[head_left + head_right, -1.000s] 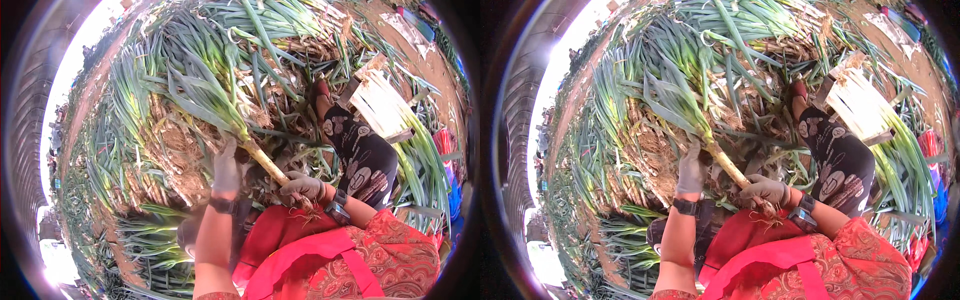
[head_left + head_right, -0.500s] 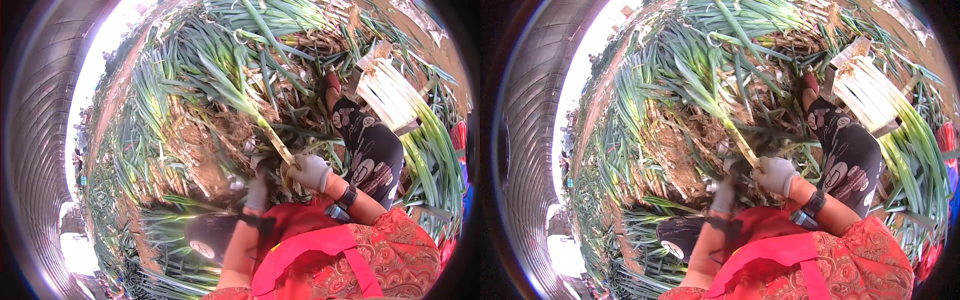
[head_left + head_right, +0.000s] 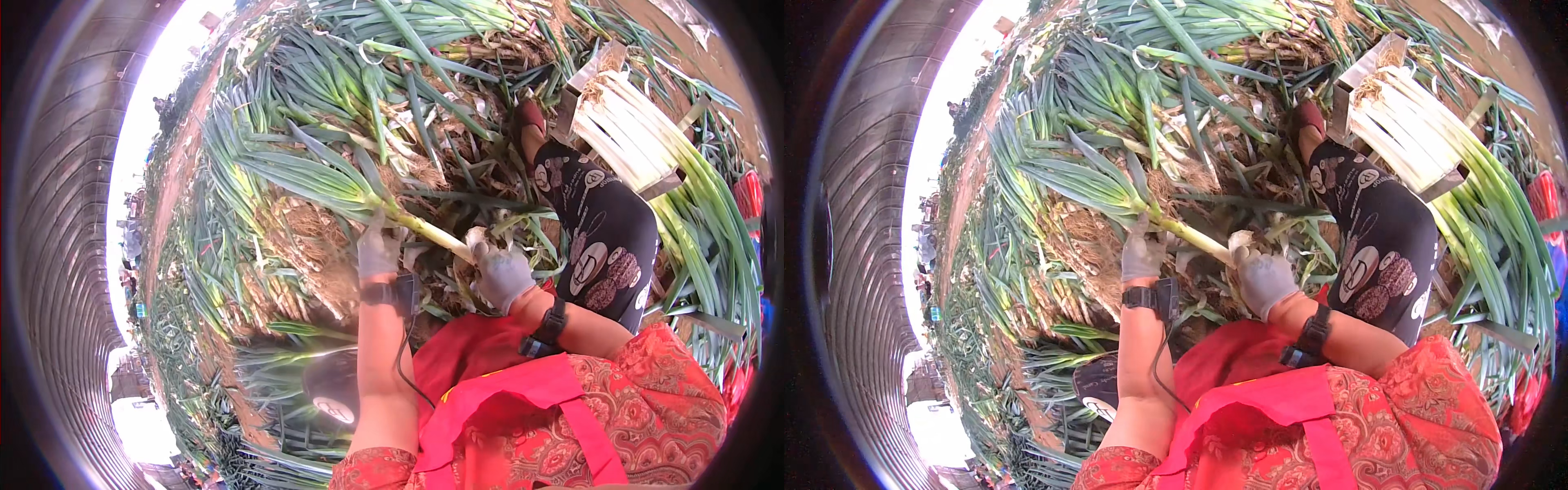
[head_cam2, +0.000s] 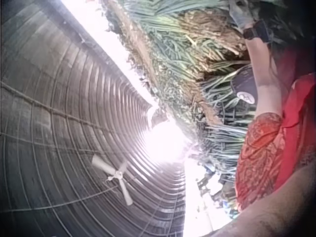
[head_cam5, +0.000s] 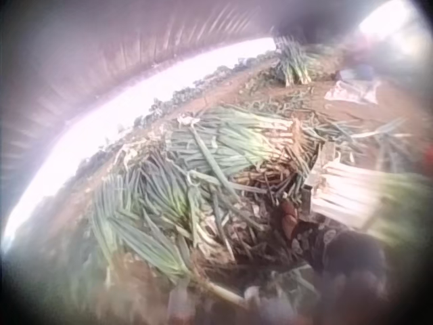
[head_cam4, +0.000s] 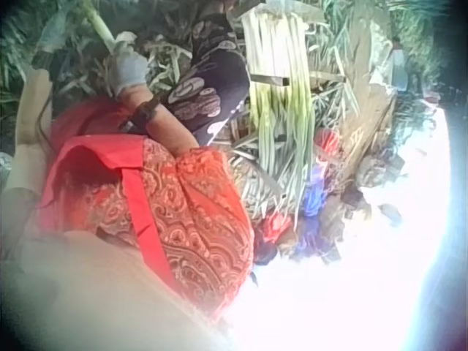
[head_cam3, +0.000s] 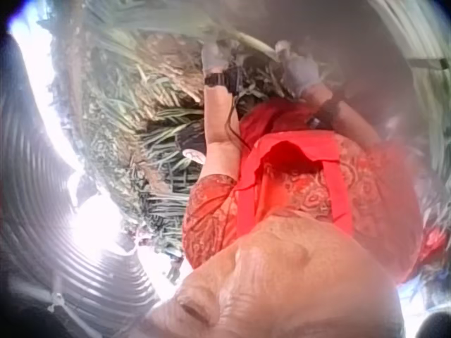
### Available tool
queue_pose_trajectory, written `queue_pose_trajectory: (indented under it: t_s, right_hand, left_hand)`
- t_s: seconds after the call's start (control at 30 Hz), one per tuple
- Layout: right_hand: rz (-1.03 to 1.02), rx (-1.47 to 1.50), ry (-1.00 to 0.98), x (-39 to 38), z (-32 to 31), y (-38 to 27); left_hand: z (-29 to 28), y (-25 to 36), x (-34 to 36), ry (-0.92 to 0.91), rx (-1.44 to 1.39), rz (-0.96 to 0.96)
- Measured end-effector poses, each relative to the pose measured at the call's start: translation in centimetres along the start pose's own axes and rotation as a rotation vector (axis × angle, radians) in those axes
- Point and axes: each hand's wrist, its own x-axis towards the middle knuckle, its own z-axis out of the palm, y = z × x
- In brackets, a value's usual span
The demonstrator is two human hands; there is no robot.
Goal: The person sits on the ground and trims the roots and outer layers of green onions by hand. They repeatedly pick up each vegetable, remove unwanted parts, and place the cleaned items into a wooden crate.
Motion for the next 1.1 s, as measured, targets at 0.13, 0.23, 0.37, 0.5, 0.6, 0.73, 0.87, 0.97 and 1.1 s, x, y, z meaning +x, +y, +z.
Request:
queue_pose_trajectory:
  t_s: [0.13, 0.23, 0.37, 0.5, 0.6, 0.73, 0.87, 0.97, 1.1]
  right_hand:
    - [0.083, 0.084, -0.14, 0.1, -0.2, -0.9]
    - [0.135, 0.209, -0.206, 0.5, 0.1, -0.7]
    - [0.093, 0.311, -0.206, 1.4, 0.0, 0.4]
    - [-0.019, 0.446, -0.28, 2.0, -2.3, 0.3]
    - [-0.013, 0.759, -0.422, 1.8, -3.9, 0.1]
    - [0.023, 1.477, -0.757, 0.9, -5.3, -1.6]
    - [0.086, 1.503, -1.018, 1.1, -6.0, -1.5]
    - [0.066, 1.236, -0.751, 1.1, -1.5, -0.3]
    - [0.158, 1.352, -0.582, -1.1, 0.4, -2.7]
  left_hand:
    - [-1.0, -0.3, -0.7, 0.155, 0.044, -0.022]
    - [-2.7, -2.8, -2.6, 0.193, 0.682, 0.151]
    - [-3.9, -7.5, -8.5, -0.08, 1.268, 0.025]
    - [-7.8, -10.1, -9.8, 0.227, 1.13, 0.185]
    - [-1.9, -2.0, -8.3, 0.188, 0.724, 0.103]
    - [3.5, 2.9, -4.6, 0.177, 0.077, 0.198]
    - [-0.5, 2.3, -1.1, 0.155, 0.381, 0.599]
    - [3.8, 2.7, -2.6, 0.166, -0.051, 0.387]
    - [7.1, 3.4, -6.6, 0.033, 0.124, 0.416]
